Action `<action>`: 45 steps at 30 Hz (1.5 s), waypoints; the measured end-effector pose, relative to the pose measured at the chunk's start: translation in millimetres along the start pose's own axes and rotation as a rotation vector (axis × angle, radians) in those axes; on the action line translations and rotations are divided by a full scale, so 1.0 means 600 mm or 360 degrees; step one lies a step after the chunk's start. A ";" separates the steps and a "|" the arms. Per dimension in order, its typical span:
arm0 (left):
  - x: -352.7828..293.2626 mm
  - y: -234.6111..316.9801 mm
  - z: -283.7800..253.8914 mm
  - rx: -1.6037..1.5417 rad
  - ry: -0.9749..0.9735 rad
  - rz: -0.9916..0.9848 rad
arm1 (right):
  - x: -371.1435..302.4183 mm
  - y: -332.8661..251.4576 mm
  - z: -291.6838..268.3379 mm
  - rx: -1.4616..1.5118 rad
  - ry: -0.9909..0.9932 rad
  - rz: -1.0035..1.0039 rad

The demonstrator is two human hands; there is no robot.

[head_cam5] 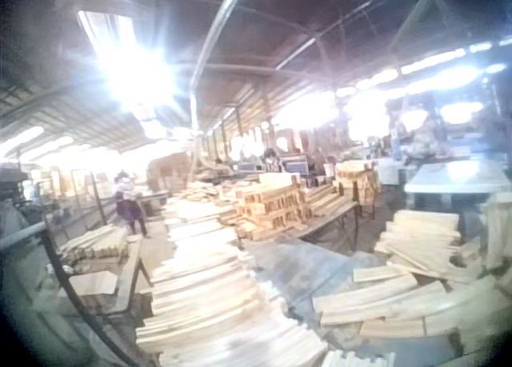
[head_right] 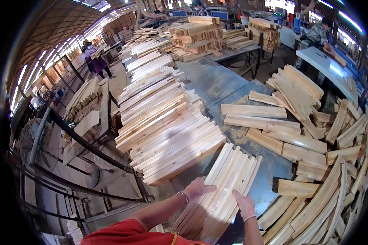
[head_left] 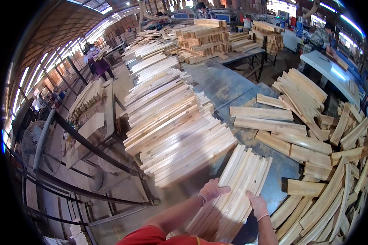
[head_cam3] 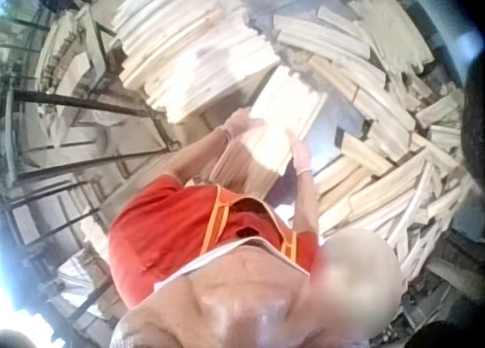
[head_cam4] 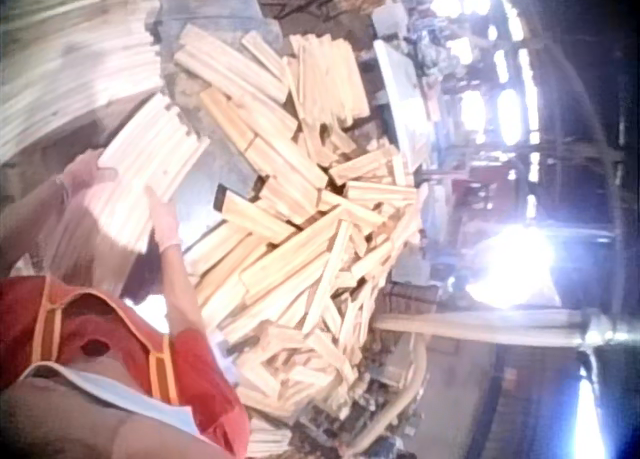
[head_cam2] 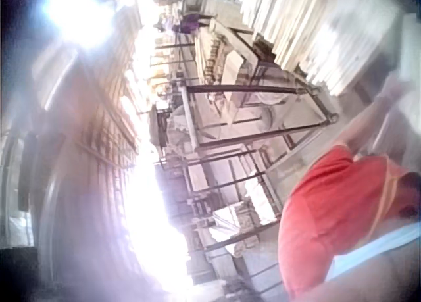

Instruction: The person repeatedly picks up thin wooden planks from a large pile on a metal table and stacks them neatly on the left side. The person handles the planks one by one or in small groups, aligning them into a growing stack throughout the clip.

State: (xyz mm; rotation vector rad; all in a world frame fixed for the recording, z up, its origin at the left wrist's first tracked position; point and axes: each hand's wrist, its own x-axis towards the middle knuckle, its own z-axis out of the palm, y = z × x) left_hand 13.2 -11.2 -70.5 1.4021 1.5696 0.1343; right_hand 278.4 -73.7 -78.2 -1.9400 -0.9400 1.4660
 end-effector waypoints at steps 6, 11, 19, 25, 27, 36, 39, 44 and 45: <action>-0.082 0.175 -0.053 0.0129 0.0322 0.0656 | -0.049 -0.027 -0.069 0.0940 0.0355 -0.0660; -0.213 0.316 -0.171 -0.0071 0.0590 0.1409 | -0.196 -0.177 -0.163 0.0876 0.0656 -0.1381; -0.113 0.099 -0.129 0.0416 0.0407 0.1368 | -0.152 0.074 -0.065 -0.0016 0.1150 -0.1383; -0.023 -0.214 -0.086 0.0864 0.0184 0.1357 | -0.197 0.128 0.190 0.0526 0.0120 -0.0804; -0.055 -0.201 -0.113 0.0756 0.0085 0.1335 | -0.251 0.113 0.209 -0.0577 0.0411 -0.0646; -0.143 -0.270 -0.200 0.1094 -0.0085 0.1044 | -0.192 0.101 0.167 0.0050 0.0195 -0.0078; -0.239 -0.302 -0.231 0.0810 0.0098 0.0920 | -0.184 0.074 0.178 0.0509 0.0104 -0.0057; -0.235 -0.514 -0.191 -0.0009 0.0126 0.0135 | -0.160 0.026 0.232 0.0383 0.0062 -0.0173; -0.229 -0.530 -0.191 -0.0414 0.0101 -0.0084 | -0.180 -0.015 0.247 0.0427 0.0006 -0.0147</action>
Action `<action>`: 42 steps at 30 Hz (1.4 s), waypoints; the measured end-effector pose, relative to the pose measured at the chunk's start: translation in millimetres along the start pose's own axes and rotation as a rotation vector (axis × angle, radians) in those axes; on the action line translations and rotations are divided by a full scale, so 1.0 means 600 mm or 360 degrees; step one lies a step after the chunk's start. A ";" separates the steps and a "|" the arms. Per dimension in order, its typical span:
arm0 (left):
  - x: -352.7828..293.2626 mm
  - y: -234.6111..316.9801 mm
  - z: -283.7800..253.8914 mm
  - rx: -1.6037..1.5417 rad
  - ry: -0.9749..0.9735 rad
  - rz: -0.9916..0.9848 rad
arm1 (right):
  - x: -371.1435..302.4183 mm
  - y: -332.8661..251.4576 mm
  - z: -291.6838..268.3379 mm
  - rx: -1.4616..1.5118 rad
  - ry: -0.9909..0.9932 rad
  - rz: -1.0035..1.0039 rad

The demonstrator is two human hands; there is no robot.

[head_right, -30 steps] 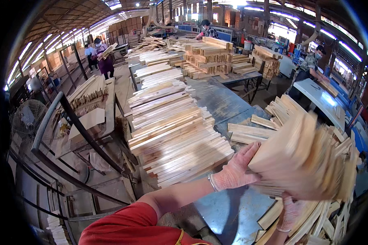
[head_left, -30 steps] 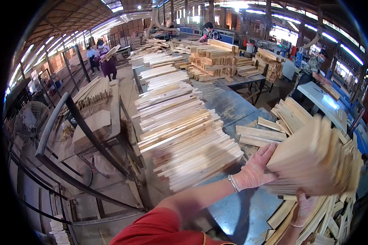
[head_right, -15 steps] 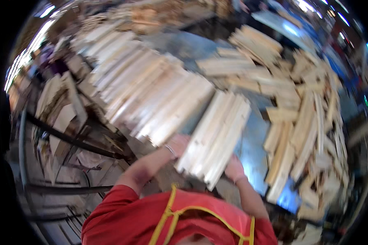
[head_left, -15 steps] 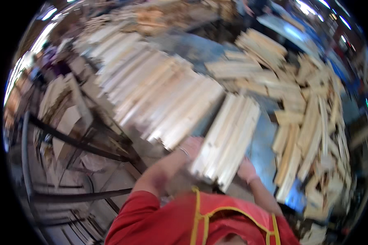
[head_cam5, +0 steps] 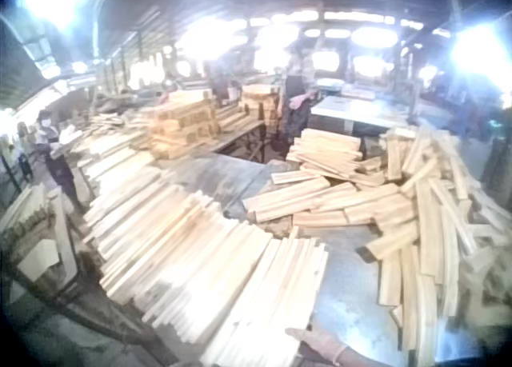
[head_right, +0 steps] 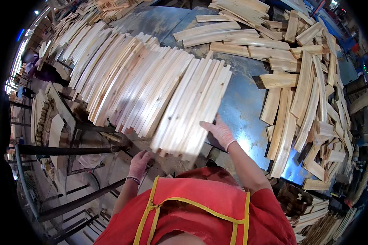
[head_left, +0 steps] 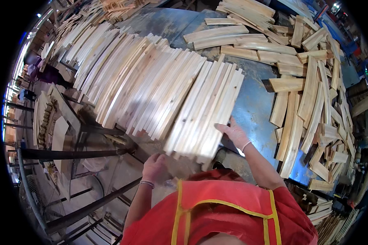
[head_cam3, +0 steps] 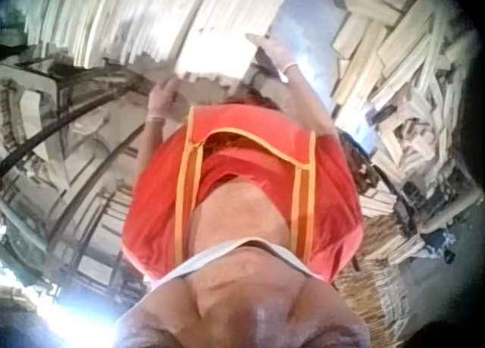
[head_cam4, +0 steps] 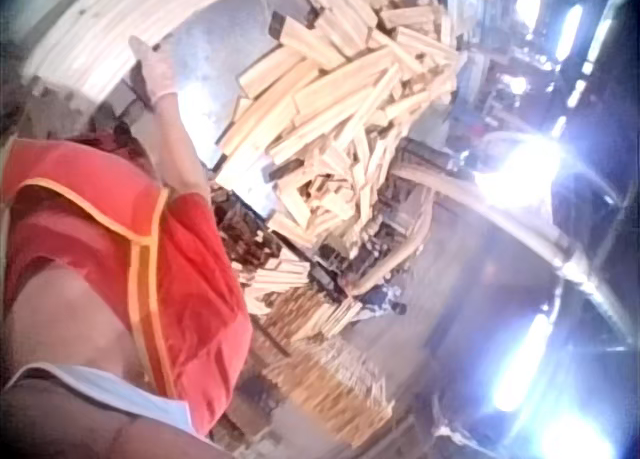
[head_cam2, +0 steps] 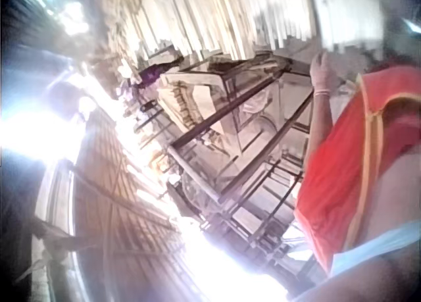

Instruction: The person repeatedly picks up thin wooden planks from a large pile on a metal table and stacks them neatly on the left side. The person handles the planks one by one or in small groups, aligning them into a growing stack throughout the clip.

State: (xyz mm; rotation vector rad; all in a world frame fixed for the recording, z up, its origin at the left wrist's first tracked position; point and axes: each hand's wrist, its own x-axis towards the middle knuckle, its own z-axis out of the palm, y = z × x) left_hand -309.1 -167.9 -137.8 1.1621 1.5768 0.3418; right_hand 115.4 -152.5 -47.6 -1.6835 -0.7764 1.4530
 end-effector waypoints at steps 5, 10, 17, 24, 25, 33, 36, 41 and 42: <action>0.036 -0.024 0.007 -0.1746 0.0228 -0.0374 | 0.052 0.087 0.029 0.0274 -0.0193 -0.0013; 0.066 -0.046 0.033 -0.2043 0.0036 -0.0309 | 0.036 0.089 -0.009 0.0318 -0.0385 0.0205; 0.064 -0.006 0.040 -0.1755 0.0241 -0.0298 | 0.064 0.084 -0.054 0.0110 -0.0498 0.0198; -0.049 0.205 -0.014 -0.1606 0.0275 0.0223 | 0.087 -0.029 -0.038 0.0405 -0.0103 -0.0438; -0.062 0.244 -0.017 -0.1571 0.0261 0.0294 | 0.082 -0.073 -0.008 0.0487 -0.0184 -0.0349; -0.135 0.471 -0.103 -0.0753 -0.0250 0.0597 | 0.211 -0.256 0.208 0.1750 -0.0386 0.0036; -0.117 0.420 -0.169 -0.0194 0.0171 0.0954 | 0.095 -0.270 0.243 0.1469 -0.0183 -0.0163; -0.064 0.497 -0.150 0.1607 0.1185 0.2074 | 0.072 -0.241 0.232 -0.0746 -0.0284 -0.1240; -0.054 0.508 -0.149 0.1737 0.1145 0.2312 | 0.074 -0.238 0.231 -0.1417 -0.0234 -0.1554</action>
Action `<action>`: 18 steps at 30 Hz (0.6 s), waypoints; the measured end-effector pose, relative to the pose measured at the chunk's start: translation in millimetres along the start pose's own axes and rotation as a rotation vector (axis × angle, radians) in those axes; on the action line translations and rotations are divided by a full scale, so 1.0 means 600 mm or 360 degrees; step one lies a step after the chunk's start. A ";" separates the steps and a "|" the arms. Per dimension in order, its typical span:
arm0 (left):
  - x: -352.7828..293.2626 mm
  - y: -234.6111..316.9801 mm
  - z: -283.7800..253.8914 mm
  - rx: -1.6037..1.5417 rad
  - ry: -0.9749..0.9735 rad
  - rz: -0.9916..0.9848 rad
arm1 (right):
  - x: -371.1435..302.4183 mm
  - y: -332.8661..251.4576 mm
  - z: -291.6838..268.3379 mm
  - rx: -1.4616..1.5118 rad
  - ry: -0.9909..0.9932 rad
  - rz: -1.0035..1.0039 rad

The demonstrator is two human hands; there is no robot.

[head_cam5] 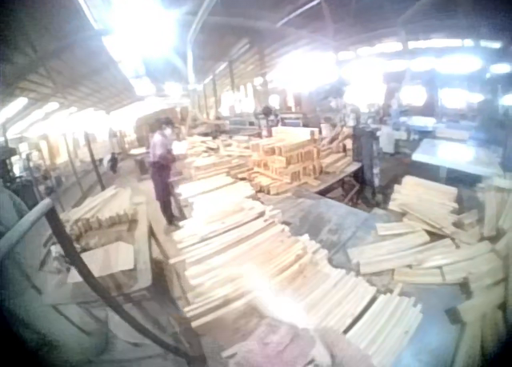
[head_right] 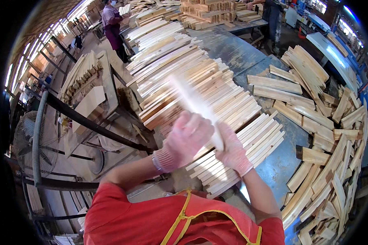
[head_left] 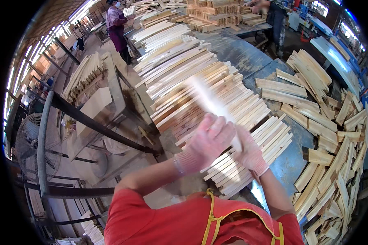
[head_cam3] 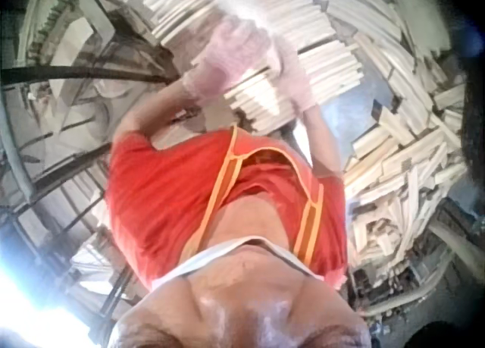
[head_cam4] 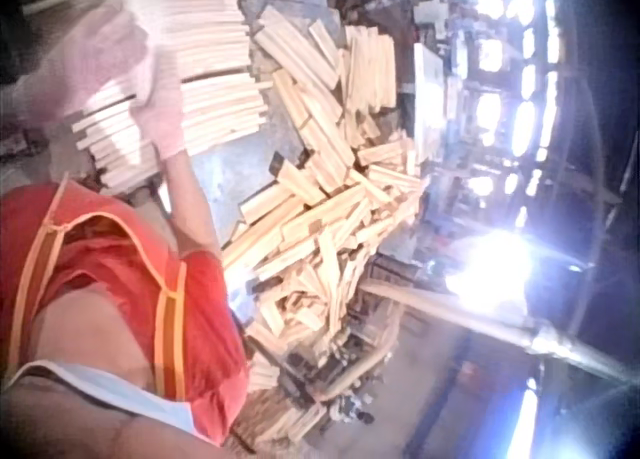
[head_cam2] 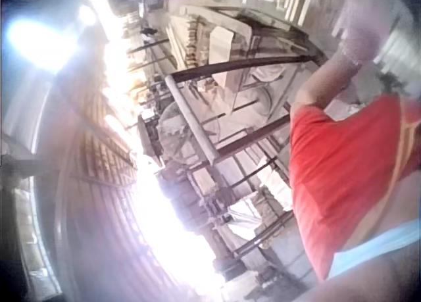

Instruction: The person repeatedly picks up thin wooden planks from a large pile on a metal table and stacks them neatly on the left side. The person handles the planks one by one or in small groups, aligning them into a growing stack throughout the clip.

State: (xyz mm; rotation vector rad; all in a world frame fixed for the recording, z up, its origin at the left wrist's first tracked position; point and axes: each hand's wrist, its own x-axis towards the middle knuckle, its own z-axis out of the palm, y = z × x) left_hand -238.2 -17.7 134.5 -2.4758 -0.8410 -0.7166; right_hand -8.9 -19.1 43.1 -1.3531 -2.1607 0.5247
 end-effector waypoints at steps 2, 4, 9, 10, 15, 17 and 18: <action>-0.014 -0.006 0.029 0.0082 -0.0584 -0.0034 | 0.019 -0.067 -0.062 0.0209 -0.0353 -0.0138; -0.029 -0.036 0.049 0.0063 -0.1060 -0.0158 | 0.001 -0.076 -0.075 -0.0384 -0.0309 -0.0157; -0.066 -0.246 0.137 -0.0186 -0.0643 -0.0832 | -0.140 0.008 -0.101 0.0089 0.0757 0.0837; -0.094 -0.302 0.165 -0.0168 -0.0270 -0.0905 | -0.169 0.024 -0.099 0.0268 0.0790 0.1094; -0.079 -0.501 0.219 0.0062 -0.0812 -0.1423 | -0.371 0.105 0.004 0.0206 0.0698 0.1466; -0.090 -0.540 0.254 0.0090 -0.0888 -0.1529 | -0.450 0.157 0.046 0.0179 0.0538 0.1537; -0.088 -0.551 0.273 0.0055 -0.0902 -0.1492 | -0.468 0.162 0.067 0.0302 0.0547 0.1595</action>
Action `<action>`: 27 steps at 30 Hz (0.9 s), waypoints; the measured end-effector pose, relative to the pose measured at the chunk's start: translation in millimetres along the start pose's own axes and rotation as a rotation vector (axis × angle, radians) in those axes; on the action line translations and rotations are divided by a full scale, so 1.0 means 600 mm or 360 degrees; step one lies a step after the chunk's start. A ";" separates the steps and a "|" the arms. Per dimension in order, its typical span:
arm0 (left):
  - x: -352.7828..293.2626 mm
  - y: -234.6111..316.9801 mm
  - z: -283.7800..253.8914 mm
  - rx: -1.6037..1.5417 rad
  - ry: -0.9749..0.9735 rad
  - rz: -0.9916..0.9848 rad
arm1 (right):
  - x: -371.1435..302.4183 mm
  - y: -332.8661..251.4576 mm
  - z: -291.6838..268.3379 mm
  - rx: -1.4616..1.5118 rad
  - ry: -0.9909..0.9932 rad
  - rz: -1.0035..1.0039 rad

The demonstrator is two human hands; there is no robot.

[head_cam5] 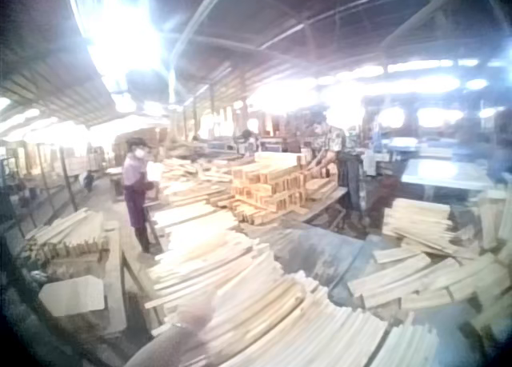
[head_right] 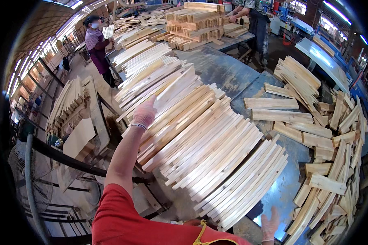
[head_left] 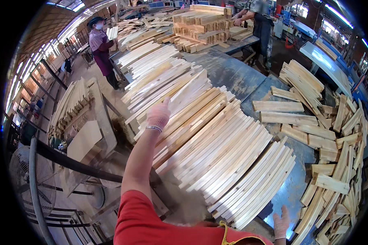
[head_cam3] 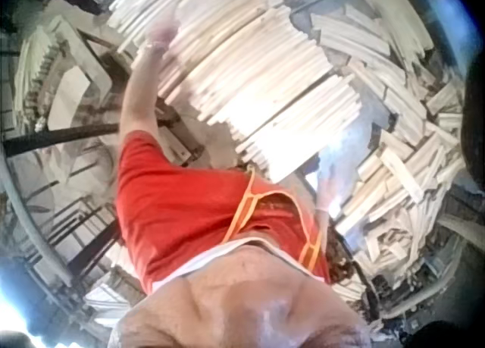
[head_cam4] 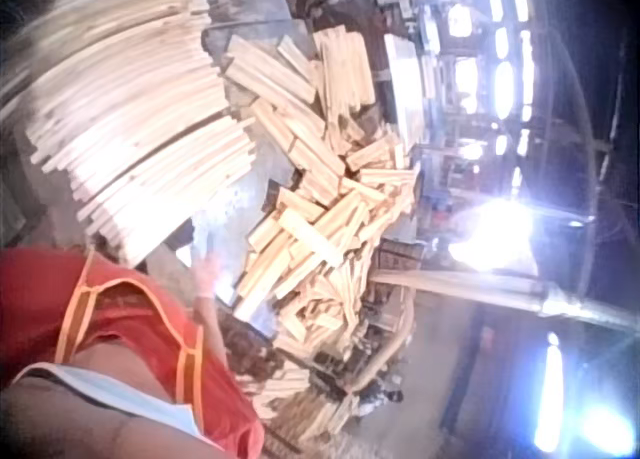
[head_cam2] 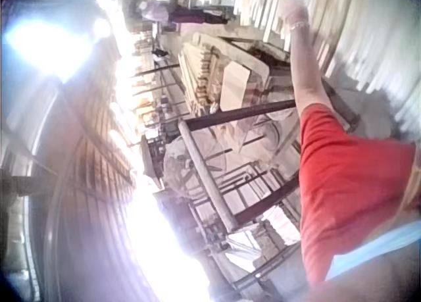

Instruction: The person repeatedly picks up thin wooden planks from a large pile on a metal table and stacks them neatly on the left side. The person handles the planks one by one or in small groups, aligning them into a growing stack throughout the clip.

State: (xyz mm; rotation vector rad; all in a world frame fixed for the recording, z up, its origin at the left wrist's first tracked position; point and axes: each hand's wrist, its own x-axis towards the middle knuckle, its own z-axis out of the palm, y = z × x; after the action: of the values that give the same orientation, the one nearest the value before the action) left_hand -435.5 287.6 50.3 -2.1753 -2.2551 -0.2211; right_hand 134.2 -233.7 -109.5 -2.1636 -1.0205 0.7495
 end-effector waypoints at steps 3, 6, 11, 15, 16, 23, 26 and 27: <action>0.044 0.016 0.017 -0.0122 -0.0142 0.0101 | -0.003 0.014 0.030 0.0125 -0.0175 0.0295; 0.106 -0.039 0.095 -0.0241 -0.0238 0.0220 | 0.023 -0.004 0.087 0.0611 -0.0224 0.0218; 0.165 -0.053 0.099 -0.0338 -0.0991 0.0047 | 0.028 -0.139 0.137 0.1006 -0.0314 0.0368; 0.176 -0.079 0.116 -0.0442 -0.0974 0.0143 | 0.018 -0.145 0.150 0.0180 -0.0328 -0.0087; 0.174 -0.065 0.116 -0.0430 -0.0977 0.0192 | 0.013 -0.158 0.140 -0.0364 -0.0330 -0.0345; 0.158 -0.039 0.071 -0.0262 -0.0716 0.0336 | 0.023 -0.165 0.144 -0.0278 -0.0340 -0.0349; 0.171 -0.032 0.086 -0.0073 -0.0135 0.0425 | 0.018 -0.159 0.146 -0.0139 -0.0255 -0.0304; 0.175 -0.015 0.072 -0.0024 0.0069 0.0398 | 0.018 -0.145 0.150 0.0033 -0.0213 -0.0194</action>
State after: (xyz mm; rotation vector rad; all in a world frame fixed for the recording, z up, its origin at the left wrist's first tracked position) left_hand -444.5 396.4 16.7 -2.4051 -1.9405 -0.2797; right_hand 36.5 -154.5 -106.4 -2.0352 -1.1958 0.8524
